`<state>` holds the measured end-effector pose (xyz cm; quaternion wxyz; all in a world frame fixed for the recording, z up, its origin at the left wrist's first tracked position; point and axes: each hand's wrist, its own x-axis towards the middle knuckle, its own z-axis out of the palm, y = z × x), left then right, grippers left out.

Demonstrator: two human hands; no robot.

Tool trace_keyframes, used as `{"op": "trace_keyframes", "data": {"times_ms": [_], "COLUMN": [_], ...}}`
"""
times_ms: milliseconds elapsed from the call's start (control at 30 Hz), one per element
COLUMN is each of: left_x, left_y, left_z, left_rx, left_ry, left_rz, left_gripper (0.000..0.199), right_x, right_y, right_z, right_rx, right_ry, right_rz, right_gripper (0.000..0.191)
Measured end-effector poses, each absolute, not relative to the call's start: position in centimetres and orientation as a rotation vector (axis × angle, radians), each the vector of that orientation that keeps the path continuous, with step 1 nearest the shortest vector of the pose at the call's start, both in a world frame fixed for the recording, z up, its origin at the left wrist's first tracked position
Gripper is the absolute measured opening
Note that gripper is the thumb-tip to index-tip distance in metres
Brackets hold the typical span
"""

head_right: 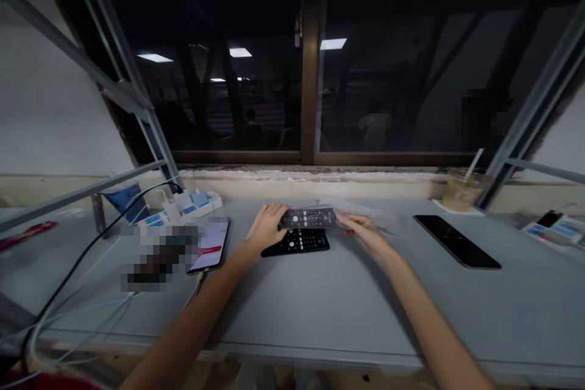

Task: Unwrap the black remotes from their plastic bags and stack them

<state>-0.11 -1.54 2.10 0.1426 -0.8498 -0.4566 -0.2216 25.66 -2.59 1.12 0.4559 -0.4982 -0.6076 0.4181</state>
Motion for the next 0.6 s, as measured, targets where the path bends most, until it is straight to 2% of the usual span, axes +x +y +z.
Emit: {"op": "trace_keyframes", "data": {"times_ms": [200,500,600], "left_x": [0.36,0.64,0.21], "left_y": [-1.75,-1.68,-1.36], "left_z": [1.85,1.87,2.42], "left_rx": [-2.446,-2.448,-2.454], "left_ry": [-1.436,-1.484,-1.464], "left_rz": [-0.541,-0.408,-0.422], "left_gripper": [0.023,0.033,0.030], "right_x": [25.41,25.41,25.57], "right_y": [-2.38,-2.79,-2.35], "right_z": [0.66,1.02,0.60], "right_rx": [-1.243,-1.288,-1.275], "right_ry": [-1.415,-1.482,-1.472], "right_rz": [1.012,1.044,0.989], "right_gripper": [0.042,0.032,0.030]}}
